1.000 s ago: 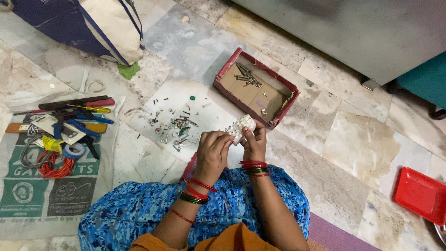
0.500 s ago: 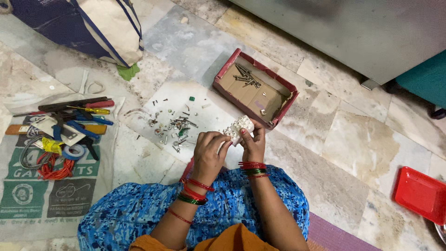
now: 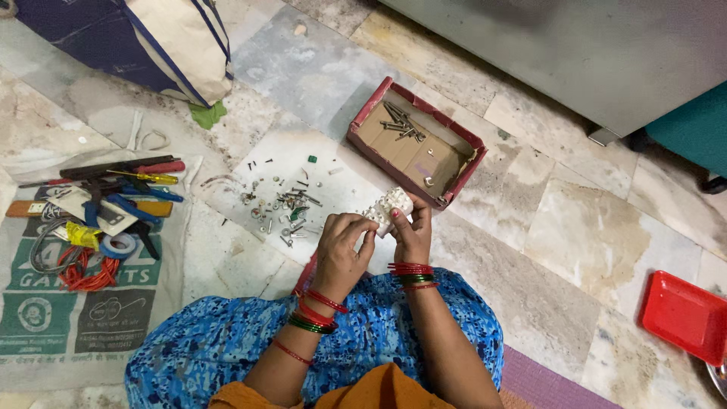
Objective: The person sits on the floor and inserts small metal pins into a white plastic block with multiple holes. They pick pins from a pile on the floor and place them into the block, then move some pins into a red box.
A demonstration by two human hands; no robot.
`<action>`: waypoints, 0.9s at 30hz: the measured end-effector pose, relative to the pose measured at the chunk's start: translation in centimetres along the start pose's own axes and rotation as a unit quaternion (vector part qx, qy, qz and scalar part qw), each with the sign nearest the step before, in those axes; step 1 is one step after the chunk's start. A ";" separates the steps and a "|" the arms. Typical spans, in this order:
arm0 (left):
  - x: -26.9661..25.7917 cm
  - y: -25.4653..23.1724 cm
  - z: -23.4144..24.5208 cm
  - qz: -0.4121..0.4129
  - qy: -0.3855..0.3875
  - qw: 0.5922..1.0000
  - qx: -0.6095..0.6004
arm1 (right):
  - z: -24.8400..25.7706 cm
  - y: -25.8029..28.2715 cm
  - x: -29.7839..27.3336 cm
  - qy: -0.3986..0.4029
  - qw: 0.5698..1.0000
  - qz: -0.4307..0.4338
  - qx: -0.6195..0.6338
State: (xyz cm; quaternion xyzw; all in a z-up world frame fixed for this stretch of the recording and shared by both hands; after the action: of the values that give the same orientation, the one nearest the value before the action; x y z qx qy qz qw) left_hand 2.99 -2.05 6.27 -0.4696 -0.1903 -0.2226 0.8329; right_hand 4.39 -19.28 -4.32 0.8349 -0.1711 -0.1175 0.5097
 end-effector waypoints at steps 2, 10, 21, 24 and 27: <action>0.0 0.0 0.0 -0.001 -0.006 1.000 -0.009 | 0.1 -0.1 0.1 0.002 1.000 0.001 0.003; 0.1 -0.1 0.1 0.005 -0.006 1.000 -0.010 | 0.3 -0.4 0.2 0.003 1.000 0.003 0.014; -0.5 0.5 -0.7 -0.010 -0.012 1.000 0.001 | 0.0 0.0 -0.3 -0.011 0.999 0.014 -0.033; -0.7 0.4 -1.0 -0.037 -0.017 0.999 0.018 | -0.1 0.0 -0.2 -0.016 1.000 -0.002 -0.013; -0.9 0.0 -0.9 -0.042 -0.033 0.998 0.021 | -0.3 0.3 -0.1 -0.015 1.000 -0.009 0.007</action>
State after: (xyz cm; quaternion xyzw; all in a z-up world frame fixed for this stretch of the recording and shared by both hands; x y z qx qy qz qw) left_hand 2.33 -2.67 5.32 -0.4508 -0.2415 -0.2377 0.8258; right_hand 4.33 -19.14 -3.95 0.8385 -0.1715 -0.1331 0.4998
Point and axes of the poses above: each hand's wrist, its own x-axis towards the middle knuckle, its own z-axis out of the back of the hand, y = z × x, the point moved 4 cm from there along x, towards the middle knuckle
